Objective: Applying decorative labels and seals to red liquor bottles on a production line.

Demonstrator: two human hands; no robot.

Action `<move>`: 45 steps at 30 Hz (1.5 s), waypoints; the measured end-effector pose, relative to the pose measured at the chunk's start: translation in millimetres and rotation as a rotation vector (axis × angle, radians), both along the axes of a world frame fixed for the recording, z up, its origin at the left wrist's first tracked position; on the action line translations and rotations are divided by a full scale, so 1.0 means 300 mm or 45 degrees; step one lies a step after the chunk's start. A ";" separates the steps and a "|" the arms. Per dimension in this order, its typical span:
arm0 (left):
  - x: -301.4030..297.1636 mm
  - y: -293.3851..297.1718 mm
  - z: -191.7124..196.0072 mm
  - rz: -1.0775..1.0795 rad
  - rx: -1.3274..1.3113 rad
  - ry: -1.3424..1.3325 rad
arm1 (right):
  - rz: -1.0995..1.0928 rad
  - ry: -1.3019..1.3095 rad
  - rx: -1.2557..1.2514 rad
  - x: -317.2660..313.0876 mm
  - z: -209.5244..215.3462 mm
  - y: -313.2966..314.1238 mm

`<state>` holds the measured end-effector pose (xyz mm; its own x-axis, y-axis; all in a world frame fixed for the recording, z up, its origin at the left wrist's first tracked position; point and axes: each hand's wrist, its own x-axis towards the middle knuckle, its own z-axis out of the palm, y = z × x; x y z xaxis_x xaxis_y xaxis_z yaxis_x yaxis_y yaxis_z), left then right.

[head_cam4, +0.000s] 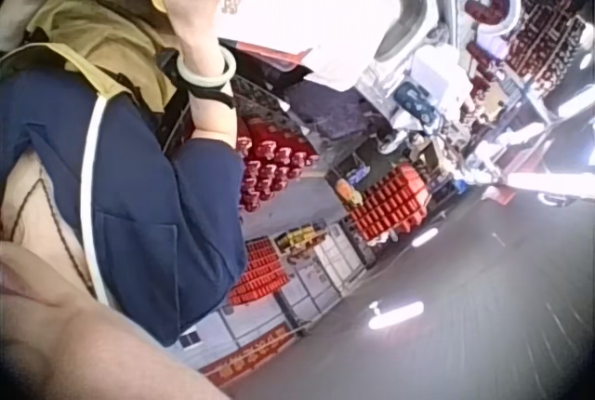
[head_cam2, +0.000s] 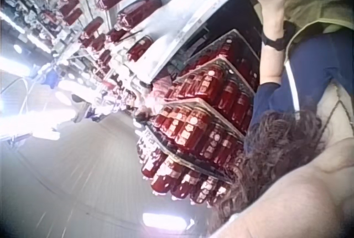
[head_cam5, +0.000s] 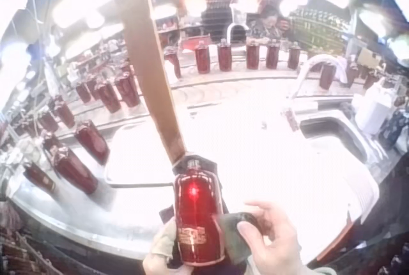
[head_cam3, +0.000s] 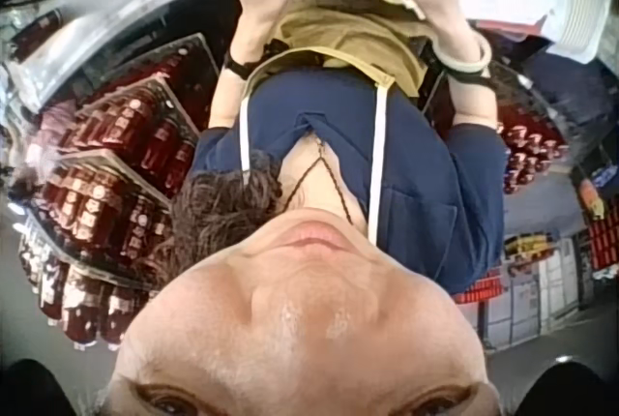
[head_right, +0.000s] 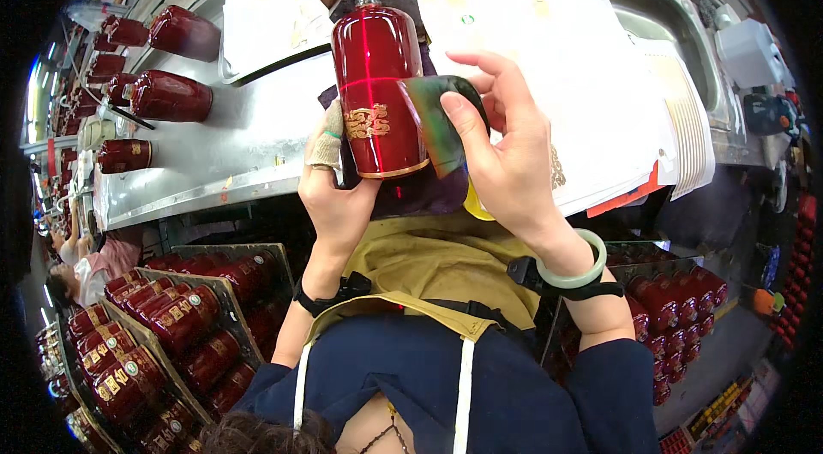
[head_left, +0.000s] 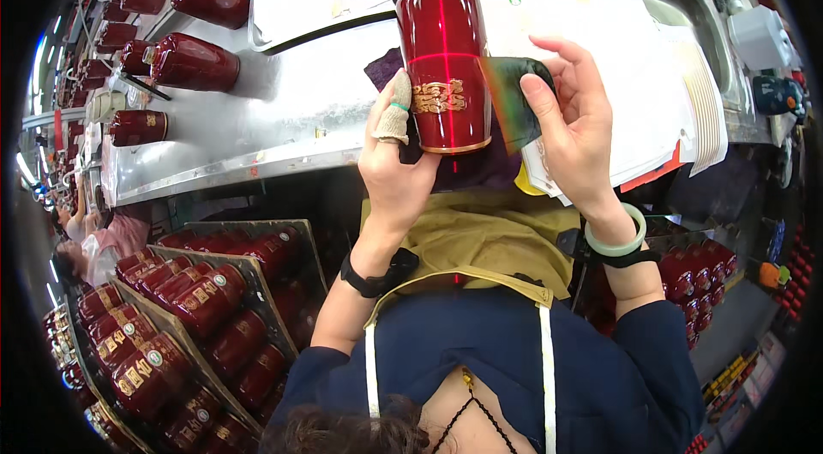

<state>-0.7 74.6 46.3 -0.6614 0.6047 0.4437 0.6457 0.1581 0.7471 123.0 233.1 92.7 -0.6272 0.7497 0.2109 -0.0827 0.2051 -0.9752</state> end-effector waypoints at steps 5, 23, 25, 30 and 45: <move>0.004 0.004 -0.001 0.007 0.012 -0.008 | -0.014 -0.174 0.065 0.034 -0.029 -0.041; 0.015 0.000 0.046 -0.049 -0.030 0.209 | -0.041 -0.130 -0.149 0.016 -0.013 -0.084; 0.016 -0.004 0.047 -0.065 -0.044 0.280 | -0.015 -0.094 -0.198 0.011 -0.037 -0.080; 0.003 0.002 0.080 -0.153 0.056 0.050 | -0.021 -0.060 -0.201 -0.016 -0.058 -0.073; -0.006 0.079 0.106 -0.284 0.460 -1.208 | -0.085 -0.167 -0.087 -0.036 0.047 -0.113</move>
<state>-2.3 98.3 78.1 -0.7226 0.6909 -0.0217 -0.2456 -0.2273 0.9423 112.2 199.3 106.8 -0.5942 0.8006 0.0776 0.0577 0.1386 -0.9887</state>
